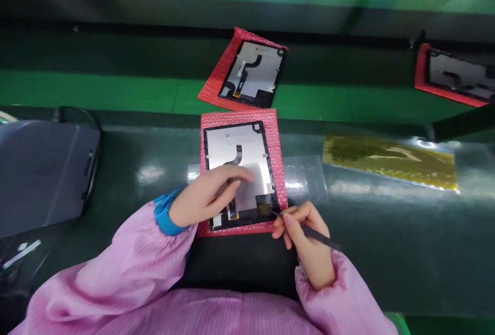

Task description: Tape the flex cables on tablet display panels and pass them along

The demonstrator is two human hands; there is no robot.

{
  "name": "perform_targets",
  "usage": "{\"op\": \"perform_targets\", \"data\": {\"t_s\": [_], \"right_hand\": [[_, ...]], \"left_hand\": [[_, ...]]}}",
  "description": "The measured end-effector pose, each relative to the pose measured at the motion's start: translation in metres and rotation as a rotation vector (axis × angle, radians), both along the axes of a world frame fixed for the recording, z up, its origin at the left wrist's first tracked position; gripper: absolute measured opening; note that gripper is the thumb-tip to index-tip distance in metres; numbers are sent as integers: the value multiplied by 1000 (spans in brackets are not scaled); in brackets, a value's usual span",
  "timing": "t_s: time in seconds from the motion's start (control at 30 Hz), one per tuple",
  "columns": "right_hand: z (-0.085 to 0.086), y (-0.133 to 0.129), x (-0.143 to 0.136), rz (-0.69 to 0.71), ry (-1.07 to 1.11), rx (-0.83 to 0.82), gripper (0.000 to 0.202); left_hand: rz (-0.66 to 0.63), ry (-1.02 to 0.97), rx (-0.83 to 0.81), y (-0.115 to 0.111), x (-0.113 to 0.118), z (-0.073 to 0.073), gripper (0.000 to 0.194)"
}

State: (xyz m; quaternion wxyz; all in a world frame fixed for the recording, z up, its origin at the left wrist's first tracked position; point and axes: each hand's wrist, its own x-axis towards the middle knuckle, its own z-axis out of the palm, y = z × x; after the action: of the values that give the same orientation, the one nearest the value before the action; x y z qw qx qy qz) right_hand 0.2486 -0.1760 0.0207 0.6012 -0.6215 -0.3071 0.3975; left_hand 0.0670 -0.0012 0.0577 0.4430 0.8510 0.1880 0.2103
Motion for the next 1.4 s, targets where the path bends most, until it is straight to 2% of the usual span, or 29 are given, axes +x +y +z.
{"op": "perform_targets", "data": {"t_s": [0.1, 0.17, 0.23, 0.33, 0.47, 0.63, 0.77, 0.97, 1.2, 1.4], "right_hand": [[-3, -3, -29, 82, 31, -35, 29], [-5, -3, -40, 102, 44, -45, 28], [-7, -1, -47, 96, 33, -47, 29], [-8, 1, -52, 83, -8, -48, 28], [-7, 2, -58, 98, -51, -51, 28], [-6, 2, -61, 106, -88, -59, 27], [-7, 0, -62, 125, -76, -70, 23], [-10, -2, -63, 141, -115, -91, 20], [-11, -2, -63, 135, -147, -92, 19], [-12, -5, -62, 137, -158, -104, 18]], "left_hand": [[-36, 86, 61, -15, -44, -16, 32], [-97, 122, 108, -24, -61, -30, 35], [-141, 147, 128, -30, -68, -42, 39], [-146, 143, 92, -35, -70, -50, 42], [-114, 133, 65, -37, -69, -53, 45], [-121, 126, 214, -38, -70, -56, 47], [-126, 112, 264, -39, -71, -58, 49], [-146, 104, 266, -38, -70, -58, 50], [-177, 79, 319, -35, -70, -55, 38], [-184, 79, 292, -34, -70, -55, 40]]}}
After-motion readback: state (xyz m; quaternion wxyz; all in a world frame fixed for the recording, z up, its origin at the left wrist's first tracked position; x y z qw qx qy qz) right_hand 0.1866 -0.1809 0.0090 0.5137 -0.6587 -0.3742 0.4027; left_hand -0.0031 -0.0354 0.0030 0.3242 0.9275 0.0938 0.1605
